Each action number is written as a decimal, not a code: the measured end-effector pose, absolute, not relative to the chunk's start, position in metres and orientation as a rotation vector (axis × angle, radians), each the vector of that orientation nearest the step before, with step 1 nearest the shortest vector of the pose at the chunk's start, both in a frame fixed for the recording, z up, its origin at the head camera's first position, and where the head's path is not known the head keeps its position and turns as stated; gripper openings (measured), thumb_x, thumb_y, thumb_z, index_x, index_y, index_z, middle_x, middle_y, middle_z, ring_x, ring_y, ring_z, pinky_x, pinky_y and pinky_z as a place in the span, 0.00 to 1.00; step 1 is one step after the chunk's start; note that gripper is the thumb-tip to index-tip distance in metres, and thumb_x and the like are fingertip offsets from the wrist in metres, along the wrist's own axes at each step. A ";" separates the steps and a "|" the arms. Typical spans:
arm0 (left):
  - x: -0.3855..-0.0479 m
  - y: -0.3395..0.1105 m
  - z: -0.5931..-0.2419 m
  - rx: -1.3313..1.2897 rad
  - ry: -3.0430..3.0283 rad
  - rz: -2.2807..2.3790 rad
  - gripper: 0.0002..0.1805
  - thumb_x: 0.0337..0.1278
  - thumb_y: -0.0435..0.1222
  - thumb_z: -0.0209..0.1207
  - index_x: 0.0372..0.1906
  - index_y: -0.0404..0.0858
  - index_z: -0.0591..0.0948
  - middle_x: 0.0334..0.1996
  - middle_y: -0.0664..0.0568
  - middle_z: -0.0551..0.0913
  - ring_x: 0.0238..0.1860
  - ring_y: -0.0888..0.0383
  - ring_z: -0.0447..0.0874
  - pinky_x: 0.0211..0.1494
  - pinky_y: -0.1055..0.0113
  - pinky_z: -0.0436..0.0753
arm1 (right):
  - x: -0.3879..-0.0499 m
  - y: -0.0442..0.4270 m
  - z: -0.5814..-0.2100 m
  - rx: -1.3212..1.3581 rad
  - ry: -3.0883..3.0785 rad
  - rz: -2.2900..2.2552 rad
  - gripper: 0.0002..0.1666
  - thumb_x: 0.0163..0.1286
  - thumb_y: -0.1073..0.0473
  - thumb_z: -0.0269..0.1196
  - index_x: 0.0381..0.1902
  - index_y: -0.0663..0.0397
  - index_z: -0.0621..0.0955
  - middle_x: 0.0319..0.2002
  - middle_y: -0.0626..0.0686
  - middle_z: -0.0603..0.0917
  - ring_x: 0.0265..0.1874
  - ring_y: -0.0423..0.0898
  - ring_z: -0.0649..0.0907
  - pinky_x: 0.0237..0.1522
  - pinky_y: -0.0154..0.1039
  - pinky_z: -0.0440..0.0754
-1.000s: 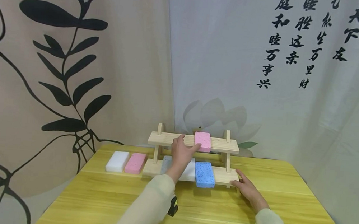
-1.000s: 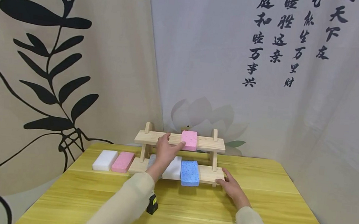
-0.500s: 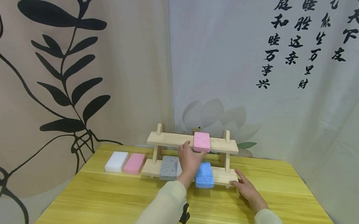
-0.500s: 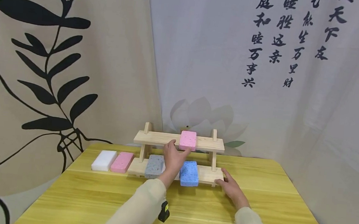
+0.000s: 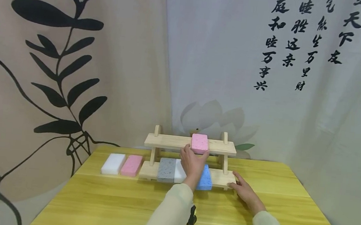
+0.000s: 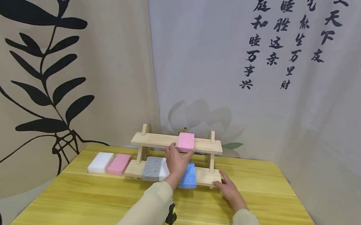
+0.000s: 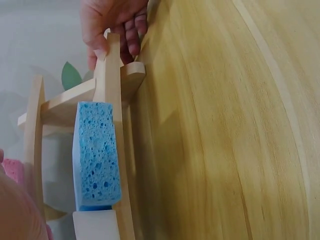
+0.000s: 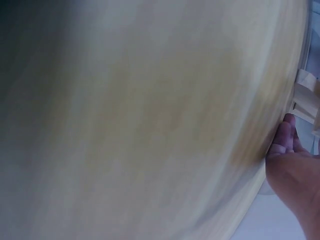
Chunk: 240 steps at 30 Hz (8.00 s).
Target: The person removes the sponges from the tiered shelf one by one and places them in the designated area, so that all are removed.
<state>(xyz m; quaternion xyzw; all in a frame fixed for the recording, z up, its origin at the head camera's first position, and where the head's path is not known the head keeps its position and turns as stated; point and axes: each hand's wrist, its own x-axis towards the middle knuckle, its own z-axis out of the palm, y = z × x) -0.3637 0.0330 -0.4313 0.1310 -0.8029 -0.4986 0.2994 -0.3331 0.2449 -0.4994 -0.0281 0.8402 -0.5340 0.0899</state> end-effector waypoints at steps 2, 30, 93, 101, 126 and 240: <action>-0.365 0.033 -0.433 0.362 -2.126 -1.307 0.47 0.39 0.54 0.76 0.61 0.30 0.72 0.53 0.40 0.73 0.55 0.43 0.72 0.55 0.49 0.74 | -0.333 0.243 -0.499 -0.091 2.510 -1.578 0.47 0.74 0.47 0.58 0.80 0.51 0.48 0.74 0.74 0.49 0.72 0.71 0.52 0.68 0.68 0.55; -0.373 0.024 -0.431 0.347 -2.132 -1.239 0.36 0.37 0.49 0.77 0.50 0.33 0.76 0.43 0.44 0.75 0.46 0.47 0.74 0.51 0.54 0.75 | -0.333 0.241 -0.499 -0.080 2.517 -1.575 0.47 0.73 0.47 0.59 0.80 0.52 0.49 0.73 0.75 0.51 0.72 0.71 0.54 0.67 0.67 0.58; -0.354 -0.122 -0.380 0.227 -2.053 -1.367 0.40 0.47 0.47 0.72 0.62 0.32 0.69 0.54 0.44 0.71 0.56 0.48 0.69 0.60 0.52 0.71 | -0.335 0.246 -0.499 -0.075 2.512 -1.521 0.47 0.75 0.46 0.56 0.80 0.51 0.46 0.73 0.75 0.51 0.72 0.71 0.54 0.69 0.65 0.56; -0.355 -0.150 -0.378 0.209 -2.033 -1.372 0.37 0.49 0.45 0.71 0.60 0.33 0.69 0.53 0.45 0.70 0.56 0.47 0.68 0.59 0.54 0.71 | -0.335 0.245 -0.501 -0.066 2.511 -1.530 0.47 0.74 0.46 0.57 0.80 0.51 0.46 0.73 0.76 0.52 0.71 0.71 0.56 0.68 0.66 0.56; -0.343 -0.255 -0.379 0.337 -2.017 -1.308 0.40 0.53 0.45 0.70 0.66 0.32 0.66 0.59 0.39 0.68 0.61 0.44 0.66 0.65 0.50 0.68 | -0.336 0.245 -0.502 -0.062 2.504 -1.546 0.48 0.74 0.47 0.57 0.80 0.51 0.46 0.73 0.75 0.51 0.72 0.71 0.54 0.69 0.66 0.54; -0.305 -0.371 -0.503 0.795 -2.257 -1.326 0.49 0.65 0.57 0.55 0.75 0.27 0.52 0.71 0.24 0.52 0.70 0.28 0.49 0.72 0.38 0.51 | -0.335 0.247 -0.504 -0.087 2.525 -1.554 0.48 0.73 0.45 0.58 0.80 0.53 0.48 0.73 0.74 0.52 0.72 0.70 0.55 0.68 0.66 0.57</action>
